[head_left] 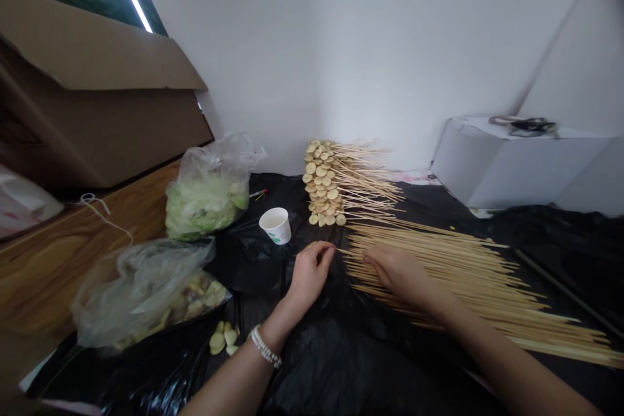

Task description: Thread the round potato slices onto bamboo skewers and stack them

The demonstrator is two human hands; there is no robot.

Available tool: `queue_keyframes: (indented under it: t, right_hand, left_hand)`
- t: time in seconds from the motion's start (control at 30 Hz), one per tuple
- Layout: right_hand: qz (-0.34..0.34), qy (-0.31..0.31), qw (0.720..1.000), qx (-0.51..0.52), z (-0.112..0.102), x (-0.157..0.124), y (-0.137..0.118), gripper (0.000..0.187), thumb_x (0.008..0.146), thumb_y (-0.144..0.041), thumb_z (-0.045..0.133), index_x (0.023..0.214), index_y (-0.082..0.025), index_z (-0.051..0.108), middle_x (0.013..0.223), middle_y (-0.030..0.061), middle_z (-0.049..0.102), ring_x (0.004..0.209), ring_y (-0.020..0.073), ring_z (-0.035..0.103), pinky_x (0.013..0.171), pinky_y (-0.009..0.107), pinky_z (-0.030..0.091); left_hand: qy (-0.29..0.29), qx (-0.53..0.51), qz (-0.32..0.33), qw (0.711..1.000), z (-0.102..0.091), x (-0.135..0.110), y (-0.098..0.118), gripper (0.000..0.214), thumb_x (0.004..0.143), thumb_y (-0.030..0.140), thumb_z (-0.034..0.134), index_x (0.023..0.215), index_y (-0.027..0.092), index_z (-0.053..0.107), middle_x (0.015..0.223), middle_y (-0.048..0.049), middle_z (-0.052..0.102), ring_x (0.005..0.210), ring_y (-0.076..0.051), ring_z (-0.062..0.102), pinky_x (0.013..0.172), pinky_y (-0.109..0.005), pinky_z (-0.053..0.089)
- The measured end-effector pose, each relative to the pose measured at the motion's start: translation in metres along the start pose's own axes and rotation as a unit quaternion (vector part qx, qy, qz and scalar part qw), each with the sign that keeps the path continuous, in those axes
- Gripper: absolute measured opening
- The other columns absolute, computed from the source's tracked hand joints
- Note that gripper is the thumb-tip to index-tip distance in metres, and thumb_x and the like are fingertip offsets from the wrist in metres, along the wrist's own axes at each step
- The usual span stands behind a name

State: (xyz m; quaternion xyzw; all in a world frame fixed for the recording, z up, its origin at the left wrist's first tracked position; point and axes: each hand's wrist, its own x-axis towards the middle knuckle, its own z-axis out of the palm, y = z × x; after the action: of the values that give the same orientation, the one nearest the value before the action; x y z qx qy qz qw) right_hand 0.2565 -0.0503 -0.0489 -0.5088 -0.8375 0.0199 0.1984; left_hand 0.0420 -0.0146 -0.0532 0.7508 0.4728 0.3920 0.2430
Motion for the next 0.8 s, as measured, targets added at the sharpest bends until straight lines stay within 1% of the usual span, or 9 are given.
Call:
queue_keyframes:
  t: [0.1,0.2,0.4,0.47,0.53,0.6,0.67,0.73,0.8]
  right_hand:
    - [0.002,0.012,0.999,-0.031,0.004,-0.001,0.002,0.028,0.097,-0.025,0.034,0.086,-0.019,0.059,0.081,0.0045,0.065,0.073,0.0151,0.057,0.064,0.026,0.034]
    - [0.002,0.003,0.999,-0.043,0.006,-0.001,0.004,0.027,0.097,-0.025,0.035,0.087,-0.019,0.06,0.083,0.0045,0.065,0.072,0.0149,0.057,0.062,0.026,0.032]
    - [0.007,-0.004,0.999,-0.045,0.007,-0.002,0.002,0.027,0.096,-0.025,0.036,0.087,-0.019,0.061,0.084,0.0042,0.066,0.07,0.0146,0.058,0.062,0.026,0.032]
    - [0.005,-0.003,0.999,-0.04,0.008,-0.002,0.001,0.027,0.096,-0.024,0.036,0.087,-0.019,0.061,0.084,0.0046,0.066,0.073,0.0148,0.059,0.062,0.026,0.032]
    - [-0.001,-0.001,0.999,-0.037,0.009,-0.003,0.0,0.026,0.096,-0.022,0.036,0.087,-0.019,0.06,0.084,0.0047,0.066,0.075,0.0149,0.059,0.062,0.025,0.032]
    - [-0.005,-0.001,0.999,-0.039,0.011,-0.004,0.0,0.024,0.095,-0.021,0.037,0.087,-0.02,0.06,0.083,0.0042,0.066,0.072,0.0141,0.058,0.061,0.025,0.031]
    - [-0.007,-0.004,0.999,-0.045,0.013,-0.004,0.0,0.024,0.095,-0.021,0.038,0.085,-0.02,0.059,0.081,0.0035,0.066,0.068,0.0133,0.056,0.06,0.026,0.029]
    - [-0.011,-0.002,0.999,-0.049,0.014,-0.005,0.0,0.024,0.095,-0.021,0.038,0.085,-0.02,0.059,0.081,0.0036,0.066,0.067,0.0131,0.055,0.059,0.027,0.027]
    - [-0.016,0.0,0.998,-0.055,0.014,-0.005,0.0,0.024,0.095,-0.021,0.037,0.084,-0.02,0.058,0.081,0.004,0.066,0.066,0.0134,0.054,0.058,0.027,0.026]
  left_hand:
    - [0.01,-0.038,-0.032,0.999,-0.002,0.001,-0.001,0.032,0.092,0.028,0.038,0.109,0.017,0.062,0.067,-0.0005,0.061,0.06,-0.013,0.055,0.061,-0.024,0.041]
    - [0.031,-0.056,-0.037,0.997,-0.005,0.002,-0.003,0.035,0.092,0.023,0.034,0.119,0.017,0.056,0.071,-0.0003,0.062,0.058,-0.011,0.053,0.06,-0.023,0.041]
    - [0.099,-0.084,-0.042,0.991,-0.013,0.006,-0.012,0.036,0.088,0.021,0.036,0.118,0.017,0.055,0.08,-0.0018,0.063,0.055,-0.01,0.047,0.054,-0.022,0.038]
    - [0.111,-0.105,-0.054,0.987,-0.017,0.008,-0.013,0.036,0.085,0.018,0.038,0.116,0.017,0.057,0.081,-0.0021,0.063,0.054,-0.01,0.045,0.053,-0.022,0.037]
    - [0.11,-0.147,-0.079,0.98,-0.022,0.01,-0.011,0.037,0.079,0.016,0.041,0.111,0.016,0.06,0.08,-0.0021,0.063,0.053,-0.009,0.044,0.05,-0.022,0.035]
    - [0.102,-0.212,-0.115,0.965,-0.029,0.013,-0.005,0.037,0.074,0.015,0.043,0.104,0.015,0.064,0.078,-0.0023,0.062,0.051,-0.009,0.042,0.046,-0.021,0.032]
    - [0.096,-0.285,-0.151,0.942,-0.04,0.015,0.005,0.034,0.07,0.014,0.046,0.098,0.013,0.067,0.077,-0.0029,0.062,0.051,-0.007,0.042,0.044,-0.019,0.031]
    - [0.083,-0.355,-0.184,0.913,-0.055,0.018,0.016,0.032,0.069,0.013,0.051,0.096,0.012,0.068,0.077,-0.0031,0.062,0.052,-0.006,0.042,0.045,-0.017,0.031]
    - [0.056,-0.425,-0.218,0.877,-0.07,0.021,0.024,0.031,0.067,0.011,0.056,0.095,0.012,0.069,0.078,-0.0028,0.061,0.053,-0.004,0.044,0.045,-0.016,0.032]
